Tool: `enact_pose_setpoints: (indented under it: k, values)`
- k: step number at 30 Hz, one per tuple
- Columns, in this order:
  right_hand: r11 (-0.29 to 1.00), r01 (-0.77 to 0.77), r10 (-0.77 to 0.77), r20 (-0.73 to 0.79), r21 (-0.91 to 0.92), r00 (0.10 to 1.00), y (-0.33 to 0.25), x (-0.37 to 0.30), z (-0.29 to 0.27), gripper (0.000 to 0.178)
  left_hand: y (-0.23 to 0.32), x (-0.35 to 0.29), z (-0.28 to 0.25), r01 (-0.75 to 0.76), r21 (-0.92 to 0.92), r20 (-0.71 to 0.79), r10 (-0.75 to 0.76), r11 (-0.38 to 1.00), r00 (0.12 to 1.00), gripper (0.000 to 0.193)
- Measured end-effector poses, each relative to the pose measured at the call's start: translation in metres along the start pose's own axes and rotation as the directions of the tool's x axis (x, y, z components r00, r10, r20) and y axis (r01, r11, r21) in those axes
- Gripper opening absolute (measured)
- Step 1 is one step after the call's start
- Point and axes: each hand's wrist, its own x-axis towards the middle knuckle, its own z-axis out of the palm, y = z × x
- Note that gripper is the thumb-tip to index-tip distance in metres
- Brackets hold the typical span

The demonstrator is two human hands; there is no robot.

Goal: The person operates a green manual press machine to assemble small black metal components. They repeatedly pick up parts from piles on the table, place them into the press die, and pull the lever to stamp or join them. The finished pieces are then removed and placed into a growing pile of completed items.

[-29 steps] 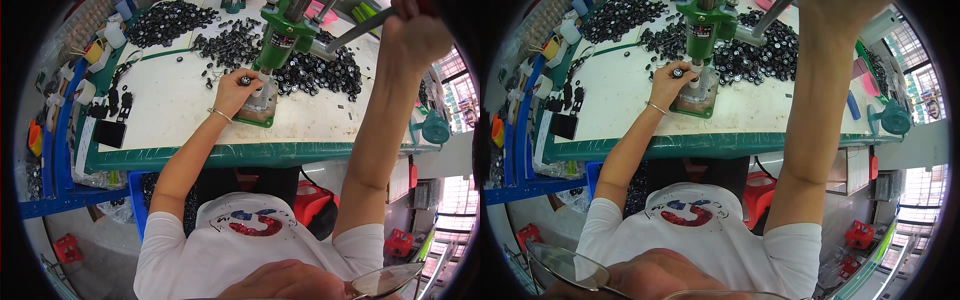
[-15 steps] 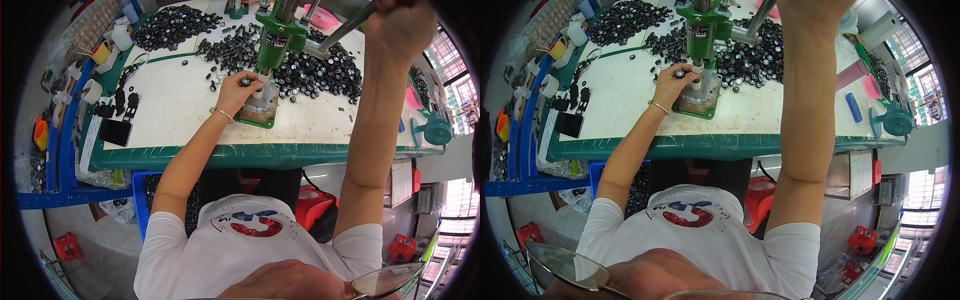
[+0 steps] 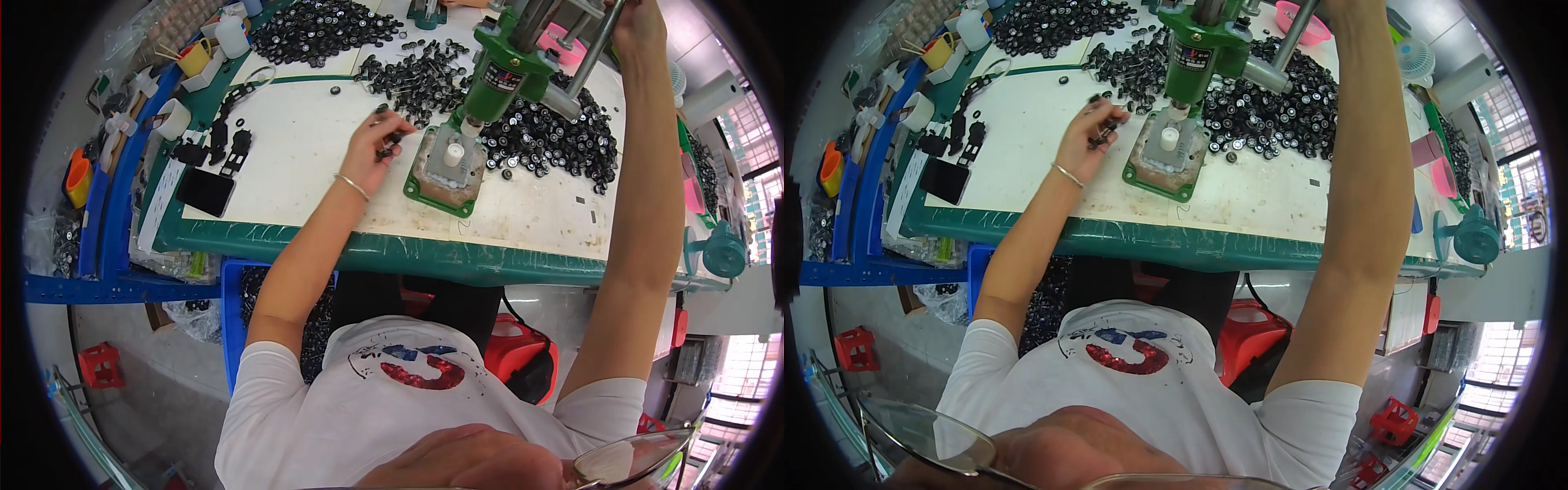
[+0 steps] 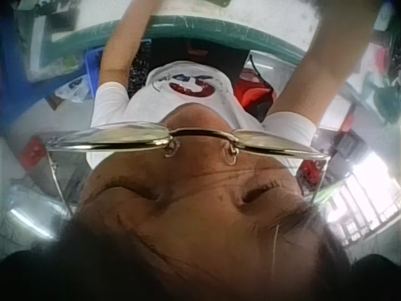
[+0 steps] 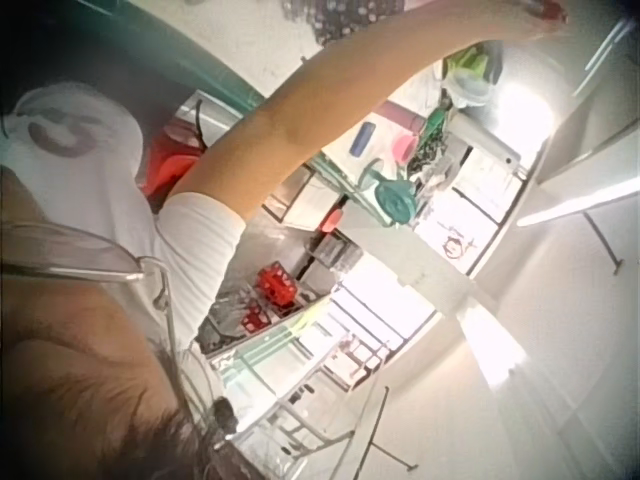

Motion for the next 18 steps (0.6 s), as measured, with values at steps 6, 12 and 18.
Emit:
enact_pose_setpoints:
  k: [6,12,18]
  values:
    - [0.873,-0.050,-0.143,-0.352,-0.486,0.925,0.032,-0.103,-0.014,0.035,0.028,-0.001,-0.043,0.125,-0.003,-0.043,-0.125,0.992,0.991,0.023]
    - [0.331,-0.423,0.271,-0.344,-0.844,0.899,0.080,-0.220,-0.051,0.027,0.035,0.013,-0.029,0.052,0.693,-0.092,0.016,0.719,0.996,0.021]
    - [-0.018,-0.128,0.264,-0.128,-0.992,0.956,0.139,-0.279,-0.063,0.025,0.015,0.040,-0.016,-0.048,0.991,0.065,0.137,-0.124,0.988,0.019]
